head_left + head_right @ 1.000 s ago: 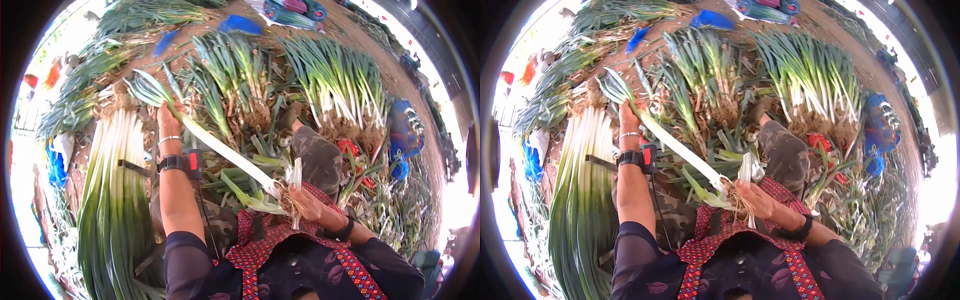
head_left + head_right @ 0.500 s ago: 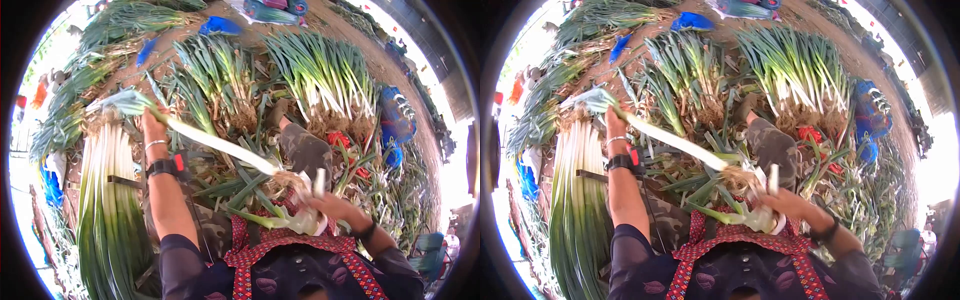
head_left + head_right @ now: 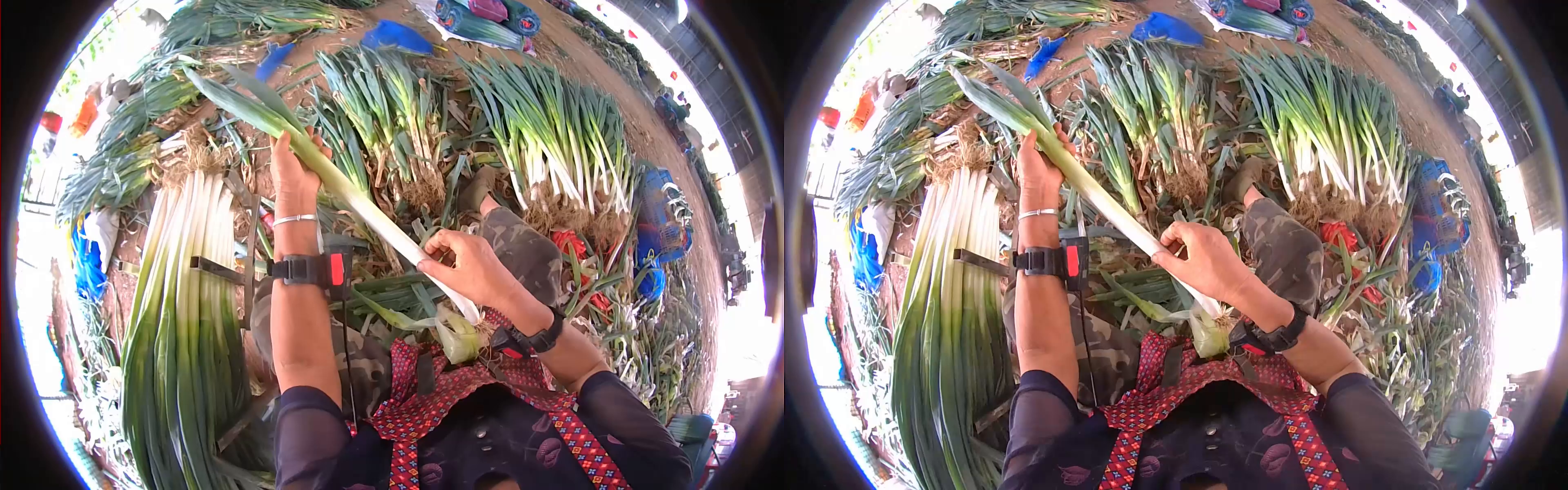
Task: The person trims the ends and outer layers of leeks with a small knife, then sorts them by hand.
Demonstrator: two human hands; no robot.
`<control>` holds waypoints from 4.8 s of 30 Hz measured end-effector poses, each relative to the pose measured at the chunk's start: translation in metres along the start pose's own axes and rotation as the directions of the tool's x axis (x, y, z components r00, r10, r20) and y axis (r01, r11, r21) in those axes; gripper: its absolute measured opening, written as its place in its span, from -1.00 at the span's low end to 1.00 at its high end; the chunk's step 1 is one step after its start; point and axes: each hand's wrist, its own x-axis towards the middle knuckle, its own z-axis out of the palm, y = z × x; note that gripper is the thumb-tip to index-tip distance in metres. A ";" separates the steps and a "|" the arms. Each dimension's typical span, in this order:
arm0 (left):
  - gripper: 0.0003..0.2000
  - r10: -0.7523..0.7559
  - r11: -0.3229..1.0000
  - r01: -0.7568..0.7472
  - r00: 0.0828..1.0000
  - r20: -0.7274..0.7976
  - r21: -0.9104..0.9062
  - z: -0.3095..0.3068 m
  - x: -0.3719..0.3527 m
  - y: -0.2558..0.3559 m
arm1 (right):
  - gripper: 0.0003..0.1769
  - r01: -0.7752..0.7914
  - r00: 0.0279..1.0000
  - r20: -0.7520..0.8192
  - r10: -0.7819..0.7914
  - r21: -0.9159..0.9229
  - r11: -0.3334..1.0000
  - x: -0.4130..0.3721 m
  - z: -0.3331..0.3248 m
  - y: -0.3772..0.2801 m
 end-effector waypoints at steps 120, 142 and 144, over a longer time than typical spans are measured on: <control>-0.56 -0.465 0.884 0.445 0.872 -0.153 -0.144 -0.150 -0.098 -0.209 | -0.46 -0.460 0.885 0.062 0.462 0.284 0.841 0.104 0.140 0.147; -0.64 -0.264 0.964 0.264 0.949 -0.171 -0.023 -0.119 -0.109 -0.194 | -0.02 -0.289 0.931 0.254 0.262 0.079 0.954 0.068 0.060 0.088; -0.61 -0.337 0.941 0.334 0.937 -0.091 -0.043 -0.118 -0.100 -0.190 | -0.09 -0.195 0.974 0.142 0.179 0.112 0.974 0.088 0.112 0.133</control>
